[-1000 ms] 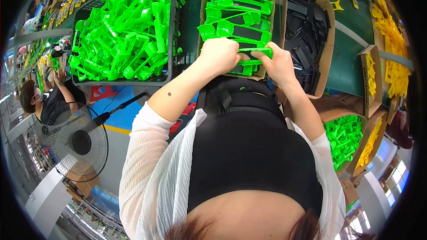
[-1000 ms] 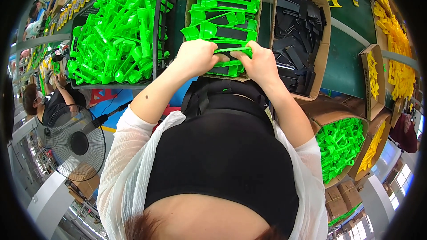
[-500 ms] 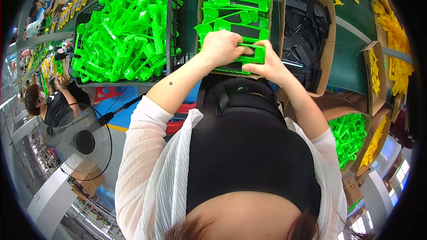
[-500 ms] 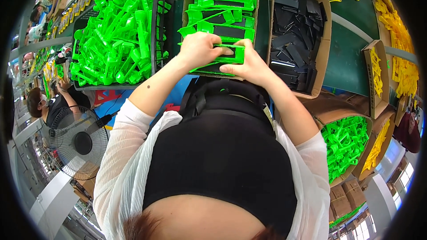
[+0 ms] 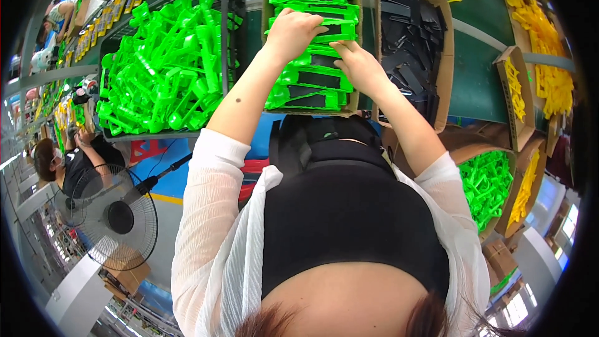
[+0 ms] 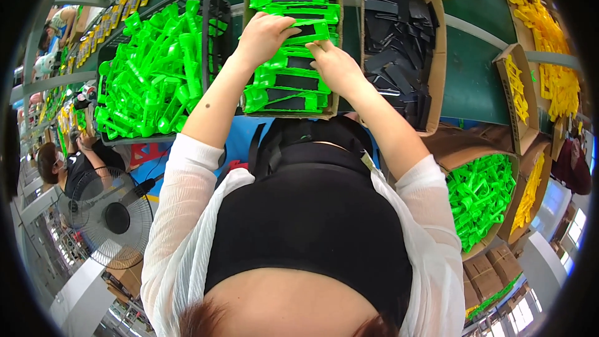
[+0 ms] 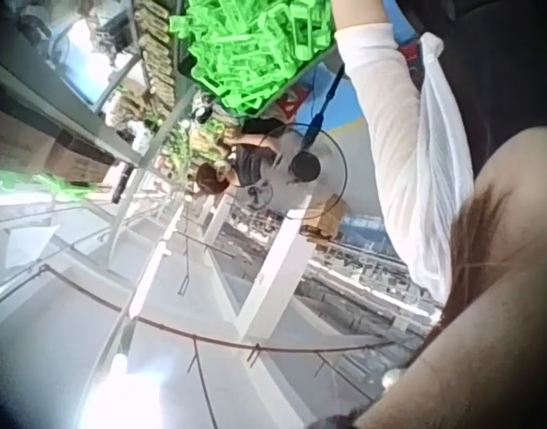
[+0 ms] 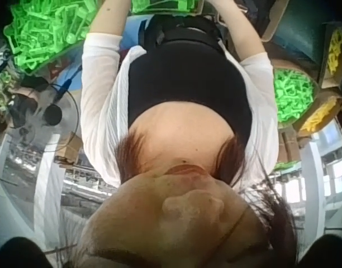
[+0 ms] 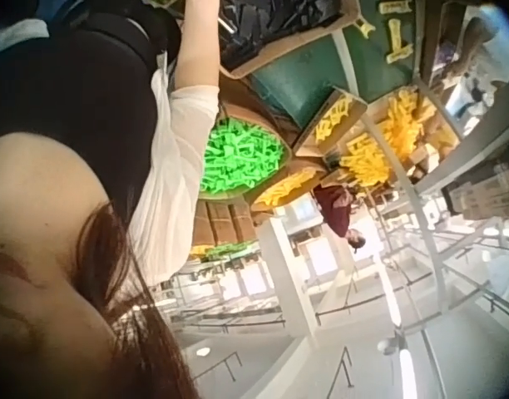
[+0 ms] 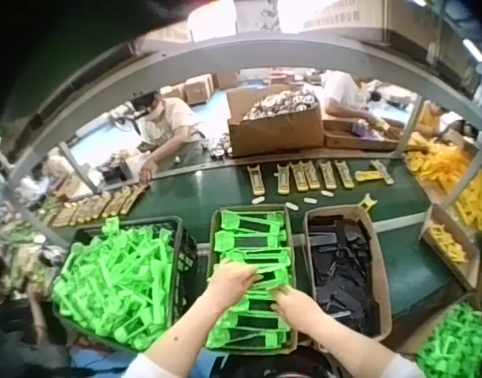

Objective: Assembling plastic components by snapping black strips into green plastic frames on a factory assembly line.

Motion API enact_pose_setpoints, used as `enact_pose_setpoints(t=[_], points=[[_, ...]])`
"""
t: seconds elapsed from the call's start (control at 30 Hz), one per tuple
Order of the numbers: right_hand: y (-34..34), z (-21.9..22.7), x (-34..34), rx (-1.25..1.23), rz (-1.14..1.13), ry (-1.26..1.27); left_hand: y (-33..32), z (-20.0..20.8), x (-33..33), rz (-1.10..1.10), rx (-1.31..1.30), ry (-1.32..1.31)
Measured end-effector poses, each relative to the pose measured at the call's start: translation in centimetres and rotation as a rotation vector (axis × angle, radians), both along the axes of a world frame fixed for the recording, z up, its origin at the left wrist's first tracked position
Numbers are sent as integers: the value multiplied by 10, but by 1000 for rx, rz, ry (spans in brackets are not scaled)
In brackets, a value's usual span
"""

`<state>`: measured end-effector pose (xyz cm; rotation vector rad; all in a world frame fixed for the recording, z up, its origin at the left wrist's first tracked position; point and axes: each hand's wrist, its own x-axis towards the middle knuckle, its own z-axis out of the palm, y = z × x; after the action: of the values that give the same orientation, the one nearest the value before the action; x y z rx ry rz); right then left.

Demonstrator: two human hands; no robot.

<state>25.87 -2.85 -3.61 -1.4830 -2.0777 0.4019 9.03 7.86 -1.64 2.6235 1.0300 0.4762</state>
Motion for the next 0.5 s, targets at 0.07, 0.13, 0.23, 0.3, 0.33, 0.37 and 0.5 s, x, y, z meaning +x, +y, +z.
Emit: enact_pose_setpoints(t=[0.07,0.13,0.23,0.3,0.33,0.37,0.5], points=[[-15,9,17,-3,-42,98,0,-11,8,-67,33,32],[-35,9,43,10,-251,197,-10,-12,5,8,161,218],[-66,-35,109,-127,-629,-108,-39,-2,-3,5,-28,491],[-79,-58,128,-204,-712,-267,-50,-7,-13,-16,-45,503],[-79,-65,132,-245,-720,-303,-50,-10,-14,-11,-22,482],[-72,-67,134,-281,-698,-282,-46,-11,-15,-6,-15,474],[-50,-62,133,-402,-641,-320,-19,-16,-5,-34,21,483]])
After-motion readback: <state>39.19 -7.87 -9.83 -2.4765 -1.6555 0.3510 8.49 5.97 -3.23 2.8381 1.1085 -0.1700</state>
